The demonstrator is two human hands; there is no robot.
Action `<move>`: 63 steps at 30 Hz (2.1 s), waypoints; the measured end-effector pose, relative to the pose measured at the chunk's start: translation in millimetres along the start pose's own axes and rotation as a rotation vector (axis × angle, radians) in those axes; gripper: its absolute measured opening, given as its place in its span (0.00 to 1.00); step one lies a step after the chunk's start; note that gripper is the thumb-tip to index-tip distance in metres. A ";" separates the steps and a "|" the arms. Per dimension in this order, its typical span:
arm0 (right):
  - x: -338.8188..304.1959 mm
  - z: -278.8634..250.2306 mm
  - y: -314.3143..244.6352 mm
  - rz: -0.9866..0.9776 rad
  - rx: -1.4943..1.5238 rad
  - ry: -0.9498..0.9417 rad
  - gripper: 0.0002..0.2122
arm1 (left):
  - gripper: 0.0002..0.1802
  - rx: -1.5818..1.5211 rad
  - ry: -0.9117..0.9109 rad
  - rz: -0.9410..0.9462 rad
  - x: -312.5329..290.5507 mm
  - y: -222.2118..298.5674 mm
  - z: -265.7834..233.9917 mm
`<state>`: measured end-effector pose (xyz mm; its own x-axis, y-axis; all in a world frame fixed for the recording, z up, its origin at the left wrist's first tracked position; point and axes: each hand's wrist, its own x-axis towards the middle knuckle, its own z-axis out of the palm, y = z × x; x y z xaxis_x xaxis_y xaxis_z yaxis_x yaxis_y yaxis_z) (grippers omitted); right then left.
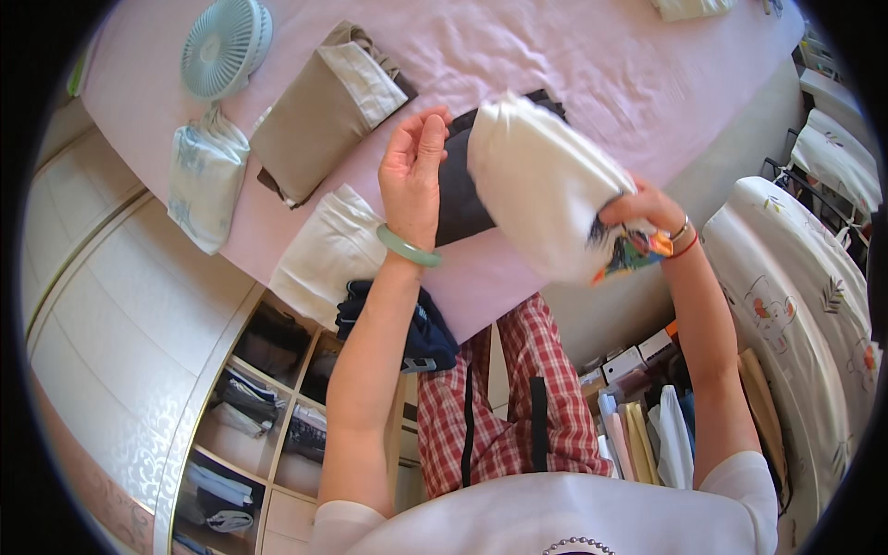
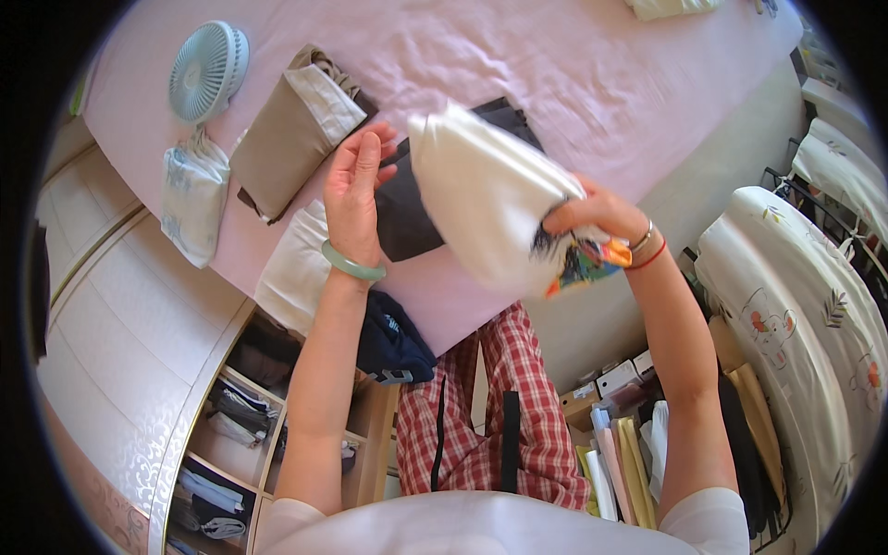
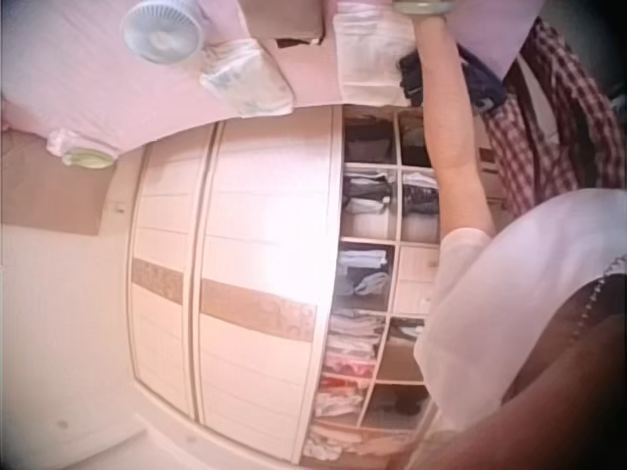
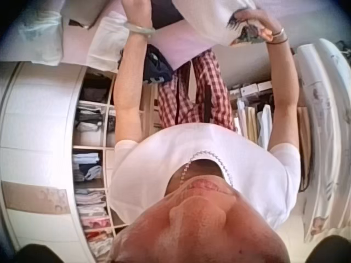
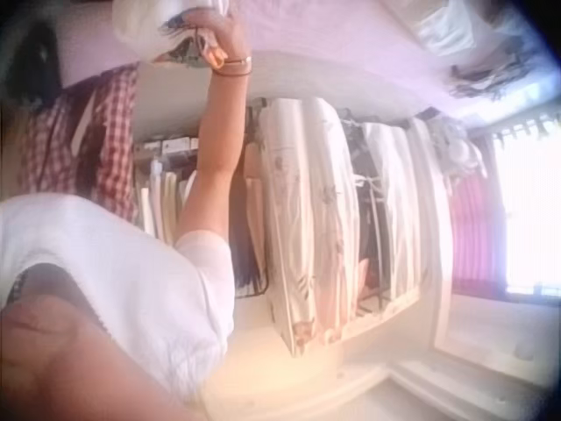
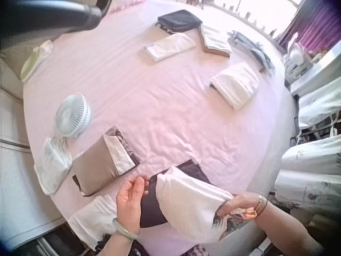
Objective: The person folds various clothing items, including pants and shirts, on a bed and places them into a wardrobe. The person also folds and stores several towels and other fabric items in the wardrobe and a nearby storage unit.
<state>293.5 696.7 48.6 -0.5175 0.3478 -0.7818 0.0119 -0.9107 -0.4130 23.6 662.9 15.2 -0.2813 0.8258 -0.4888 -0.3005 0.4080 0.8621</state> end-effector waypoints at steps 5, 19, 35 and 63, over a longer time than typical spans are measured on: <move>-10.9 26.6 48.1 0.219 0.177 -0.108 0.25 | 0.12 -0.008 -0.071 0.011 -42.8 -16.9 -27.3; -27.9 82.5 101.3 0.307 -0.014 -0.100 0.23 | 0.17 0.683 -0.013 0.489 -116.4 -35.4 -81.5; -55.8 105.8 111.2 0.417 -0.174 -0.035 0.20 | 0.15 -0.250 -0.145 -0.325 -155.1 -55.5 -141.7; -65.9 98.9 118.7 0.343 -0.346 -0.097 0.23 | 0.11 -0.138 -0.130 -0.447 -163.5 -57.9 -109.3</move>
<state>244.4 543.6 97.3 -0.5110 0.0035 -0.8595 0.4707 -0.8356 -0.2833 -12.6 461.7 30.6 0.0165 0.6271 -0.7788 -0.4861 0.6856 0.5418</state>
